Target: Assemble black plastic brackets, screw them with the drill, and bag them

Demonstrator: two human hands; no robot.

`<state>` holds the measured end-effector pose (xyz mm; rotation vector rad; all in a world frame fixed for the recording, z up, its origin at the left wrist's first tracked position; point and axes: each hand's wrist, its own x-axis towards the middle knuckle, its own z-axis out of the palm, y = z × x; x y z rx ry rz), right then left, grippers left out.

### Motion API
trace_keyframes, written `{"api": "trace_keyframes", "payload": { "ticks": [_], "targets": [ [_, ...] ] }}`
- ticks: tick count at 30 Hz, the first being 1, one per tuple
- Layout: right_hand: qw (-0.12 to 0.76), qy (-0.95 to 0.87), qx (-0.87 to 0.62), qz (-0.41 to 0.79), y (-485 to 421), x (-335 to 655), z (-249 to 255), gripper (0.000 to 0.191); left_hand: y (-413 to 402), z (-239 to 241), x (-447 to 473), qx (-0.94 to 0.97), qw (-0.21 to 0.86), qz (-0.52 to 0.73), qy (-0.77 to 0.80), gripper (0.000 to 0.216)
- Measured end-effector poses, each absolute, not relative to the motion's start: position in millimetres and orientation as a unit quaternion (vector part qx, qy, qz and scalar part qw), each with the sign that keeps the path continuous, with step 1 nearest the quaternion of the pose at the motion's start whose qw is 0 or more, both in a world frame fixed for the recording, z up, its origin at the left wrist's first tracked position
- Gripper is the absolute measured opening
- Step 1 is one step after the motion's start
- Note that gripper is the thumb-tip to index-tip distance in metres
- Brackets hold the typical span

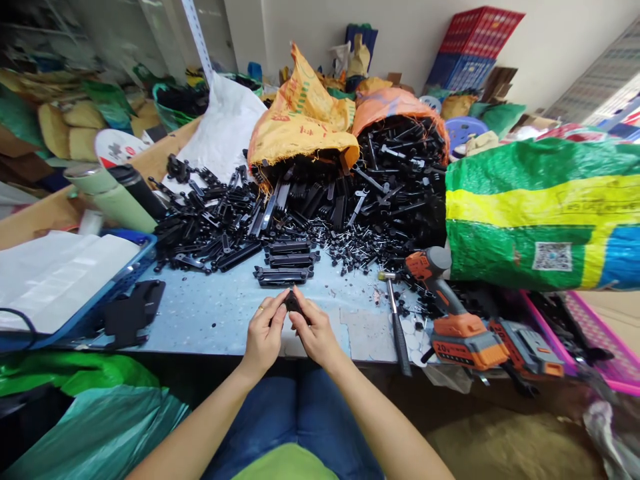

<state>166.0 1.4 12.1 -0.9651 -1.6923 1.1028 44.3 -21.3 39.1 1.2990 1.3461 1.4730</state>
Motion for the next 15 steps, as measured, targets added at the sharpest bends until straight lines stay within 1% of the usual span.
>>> {"api": "trace_keyframes", "payload": {
  "ticks": [2,4,8,11,15],
  "targets": [
    [0.427,-0.676,-0.398,0.449,4,166,9,0.048,-20,37,42,0.475,0.399,0.576,0.532,0.030],
    [0.398,-0.690,-0.409,0.444,7,166,8,0.047,-19,30,41,0.425,0.433,0.576,0.548,0.032],
    [0.327,-0.764,-0.423,0.362,23,173,14,0.044,-21,8,42,0.335,0.484,0.552,0.591,0.047],
    [0.327,-0.773,-0.458,0.293,57,191,18,0.042,-25,-6,39,0.257,0.507,0.563,0.600,0.053],
    [0.345,-0.748,-0.534,0.191,134,223,20,0.040,-32,-13,32,0.191,0.533,0.570,0.595,0.056]
  ]
}}
